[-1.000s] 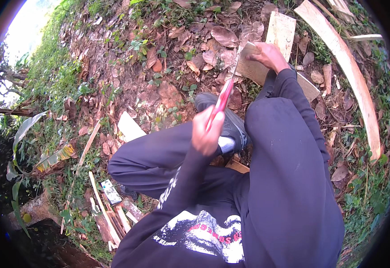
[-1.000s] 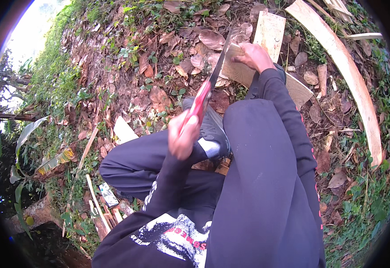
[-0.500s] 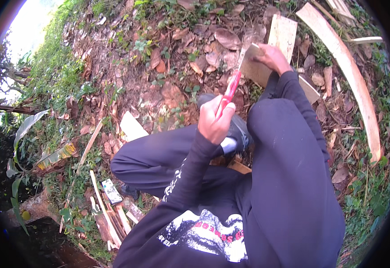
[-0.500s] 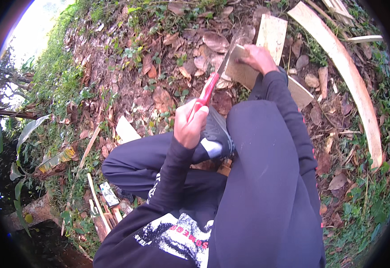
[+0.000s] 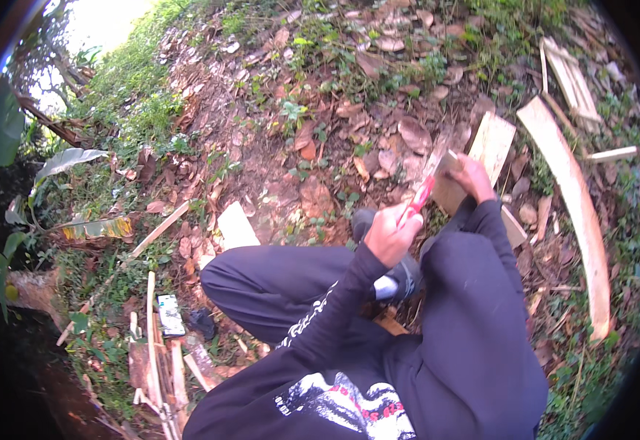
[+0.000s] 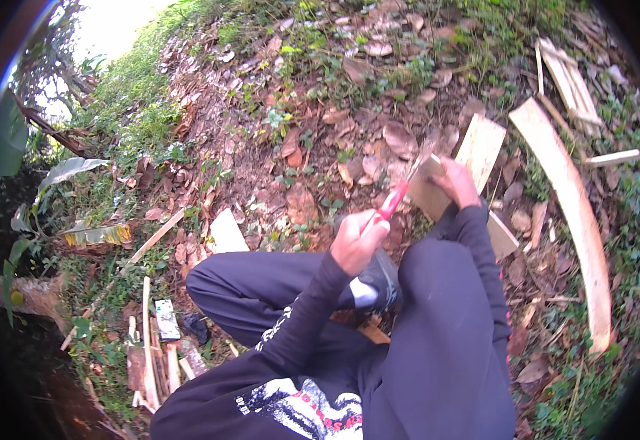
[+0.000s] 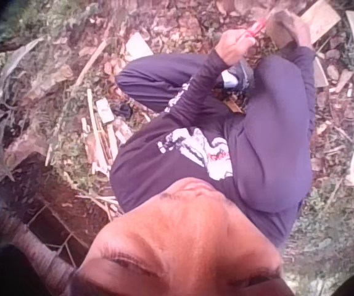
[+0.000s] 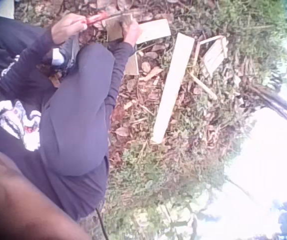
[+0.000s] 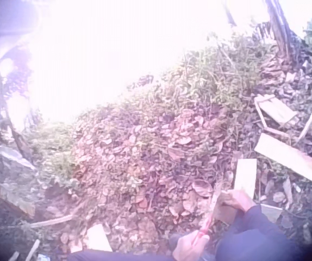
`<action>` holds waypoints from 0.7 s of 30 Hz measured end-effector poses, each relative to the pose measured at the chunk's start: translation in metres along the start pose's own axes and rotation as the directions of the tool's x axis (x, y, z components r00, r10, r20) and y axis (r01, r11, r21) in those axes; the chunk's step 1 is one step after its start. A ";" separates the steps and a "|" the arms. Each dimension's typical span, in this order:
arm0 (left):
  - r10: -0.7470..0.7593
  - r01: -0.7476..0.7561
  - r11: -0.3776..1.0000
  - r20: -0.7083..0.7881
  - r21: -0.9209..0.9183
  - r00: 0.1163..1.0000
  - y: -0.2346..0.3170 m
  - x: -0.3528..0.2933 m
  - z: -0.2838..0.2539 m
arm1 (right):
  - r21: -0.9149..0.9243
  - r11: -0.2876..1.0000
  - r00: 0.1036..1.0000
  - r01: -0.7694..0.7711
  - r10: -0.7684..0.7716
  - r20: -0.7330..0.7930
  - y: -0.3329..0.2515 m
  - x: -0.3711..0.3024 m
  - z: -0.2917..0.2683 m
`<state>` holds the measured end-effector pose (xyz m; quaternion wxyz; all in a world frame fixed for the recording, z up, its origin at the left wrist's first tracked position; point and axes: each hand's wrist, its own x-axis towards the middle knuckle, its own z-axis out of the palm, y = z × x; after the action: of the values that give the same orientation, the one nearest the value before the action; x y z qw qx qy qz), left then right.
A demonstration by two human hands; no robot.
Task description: The person sits on the ground and uses a red-handled hand saw to cut a rectangular wooden plank. They hold the plank with one hand and saw with the other, periodically repositioning the wood and continuing the cut until the plank is separated into pieces.
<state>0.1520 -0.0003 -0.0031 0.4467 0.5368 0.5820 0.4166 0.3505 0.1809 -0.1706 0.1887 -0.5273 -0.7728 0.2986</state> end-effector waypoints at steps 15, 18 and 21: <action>-0.188 0.186 0.982 0.073 0.036 0.979 0.009 -0.087 -0.053 | -0.144 0.986 0.993 -0.085 0.095 0.063 -0.009 -0.006 0.009; -0.198 0.199 0.980 0.062 -0.017 0.978 0.005 -0.084 -0.051 | -0.168 0.982 0.992 -0.084 0.098 0.078 -0.019 -0.002 0.015; -0.218 0.223 0.974 0.092 -0.046 0.972 0.009 -0.084 -0.046 | -0.129 0.988 0.993 -0.087 0.096 0.070 -0.019 -0.005 0.009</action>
<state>0.1114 -0.0841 0.0232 0.5299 0.4738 0.6062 0.3568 0.3332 0.1684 -0.1645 0.1119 -0.5613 -0.7716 0.2775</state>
